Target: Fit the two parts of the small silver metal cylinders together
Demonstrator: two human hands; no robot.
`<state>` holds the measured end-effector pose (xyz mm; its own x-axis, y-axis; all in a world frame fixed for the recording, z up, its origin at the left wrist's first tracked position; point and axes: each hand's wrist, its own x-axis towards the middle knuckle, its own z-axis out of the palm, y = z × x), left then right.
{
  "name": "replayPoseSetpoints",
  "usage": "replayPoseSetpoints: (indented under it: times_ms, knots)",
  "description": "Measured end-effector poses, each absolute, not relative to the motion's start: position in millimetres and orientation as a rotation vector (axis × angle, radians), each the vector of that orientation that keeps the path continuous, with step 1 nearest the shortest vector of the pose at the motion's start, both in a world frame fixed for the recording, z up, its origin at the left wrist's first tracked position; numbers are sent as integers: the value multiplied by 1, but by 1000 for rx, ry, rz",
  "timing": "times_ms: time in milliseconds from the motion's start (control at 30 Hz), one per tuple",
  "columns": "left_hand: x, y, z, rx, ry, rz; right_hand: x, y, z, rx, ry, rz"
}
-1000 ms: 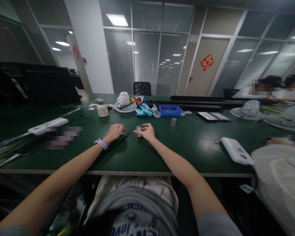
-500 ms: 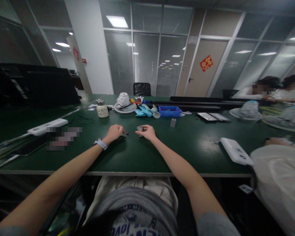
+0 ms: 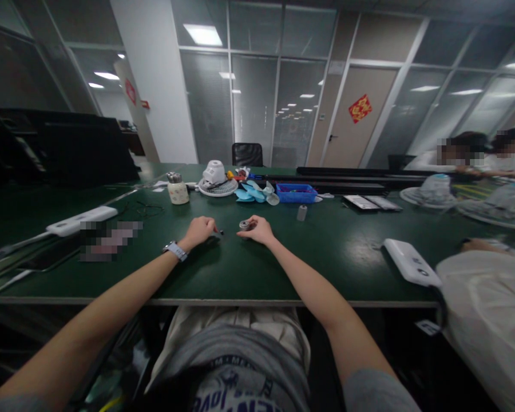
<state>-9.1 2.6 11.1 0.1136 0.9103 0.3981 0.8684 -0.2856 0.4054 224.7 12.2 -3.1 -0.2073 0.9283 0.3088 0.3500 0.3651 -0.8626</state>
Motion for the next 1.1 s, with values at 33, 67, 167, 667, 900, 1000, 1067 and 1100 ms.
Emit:
replayPoseSetpoints:
  times_ms: [33,67,167,667,900,1000,1067,1100]
  knots:
    - [-9,3,11,2292,1823,910,224,11,-2,-1106,-1785,802]
    - [-9,3,11,2296,1814,911,223,8,0,-1079,-1824,777]
    - [-9,3,10,2305,1801,910,220,2,4,-1026,-1918,692]
    - [-7,0,12,2312,1812,873,218,0,10,-854,-2011,877]
    - [-7,0,11,2307,1736,941,218,-8,19,-901,-2059,920]
    - [-8,1,10,2306,1685,976,220,-2,14,-907,-2014,948]
    - [-9,0,10,2300,1650,989,221,3,8,-914,-1974,965]
    - [-9,0,10,2297,1639,992,221,6,5,-925,-1955,967]
